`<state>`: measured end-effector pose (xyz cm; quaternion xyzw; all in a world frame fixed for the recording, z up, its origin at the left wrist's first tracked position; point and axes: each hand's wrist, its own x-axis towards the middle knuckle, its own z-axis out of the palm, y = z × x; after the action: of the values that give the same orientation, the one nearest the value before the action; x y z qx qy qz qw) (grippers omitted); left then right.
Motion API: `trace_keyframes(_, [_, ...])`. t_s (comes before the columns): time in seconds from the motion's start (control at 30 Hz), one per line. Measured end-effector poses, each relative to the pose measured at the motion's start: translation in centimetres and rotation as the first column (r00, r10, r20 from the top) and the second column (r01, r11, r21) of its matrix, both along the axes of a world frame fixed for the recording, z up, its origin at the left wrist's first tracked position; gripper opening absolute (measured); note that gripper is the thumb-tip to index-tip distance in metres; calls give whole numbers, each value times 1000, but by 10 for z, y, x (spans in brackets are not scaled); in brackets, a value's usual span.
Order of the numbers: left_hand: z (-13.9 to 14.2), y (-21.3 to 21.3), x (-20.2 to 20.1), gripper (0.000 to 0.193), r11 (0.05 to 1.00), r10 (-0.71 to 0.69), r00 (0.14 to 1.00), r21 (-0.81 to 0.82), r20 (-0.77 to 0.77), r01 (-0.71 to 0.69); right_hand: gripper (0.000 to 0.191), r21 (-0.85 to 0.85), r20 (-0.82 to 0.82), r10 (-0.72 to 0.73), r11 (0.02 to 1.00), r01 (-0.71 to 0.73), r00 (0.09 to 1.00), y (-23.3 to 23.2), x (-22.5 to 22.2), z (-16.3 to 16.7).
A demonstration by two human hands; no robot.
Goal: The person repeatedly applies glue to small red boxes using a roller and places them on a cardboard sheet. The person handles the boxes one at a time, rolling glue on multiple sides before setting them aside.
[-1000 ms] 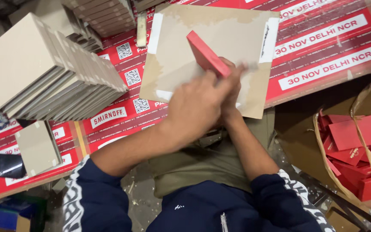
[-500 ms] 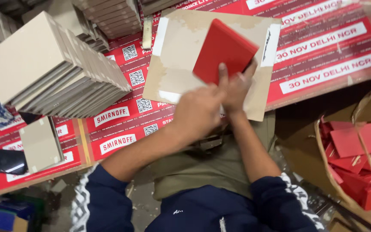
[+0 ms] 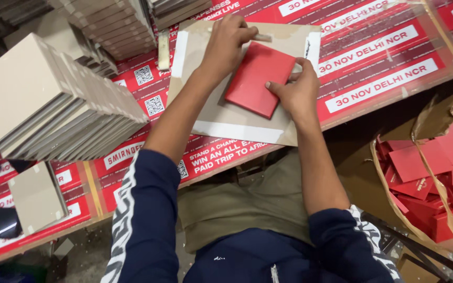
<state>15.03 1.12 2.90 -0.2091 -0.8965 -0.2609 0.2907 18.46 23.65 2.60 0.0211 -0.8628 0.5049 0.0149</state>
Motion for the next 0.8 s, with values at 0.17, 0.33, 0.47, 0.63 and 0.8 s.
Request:
trace_keyframes(0.17, [-18,2,-14,26,994,-100,991,-36,91,104,55,-419,237,40,906,65,971,-4,-23,-8])
trace_keyframes(0.33, [-18,-11,64,24,978,-178,967,-78,184,194,42,-446,189,48,894,42,981,-5,-28,-12])
trace_keyframes(0.47, [-10,-17,131,33,984,-136,964,-82,230,159,37,-451,211,56,891,46,976,-6,-31,-12])
trace_keyframes(0.63, [1,-5,138,40,989,131,971,39,200,-142,36,-457,166,84,890,2,983,-1,-30,-14])
trace_keyframes(0.8, [3,29,54,37,933,339,909,36,242,-357,32,-535,213,194,844,-52,958,11,-31,-28])
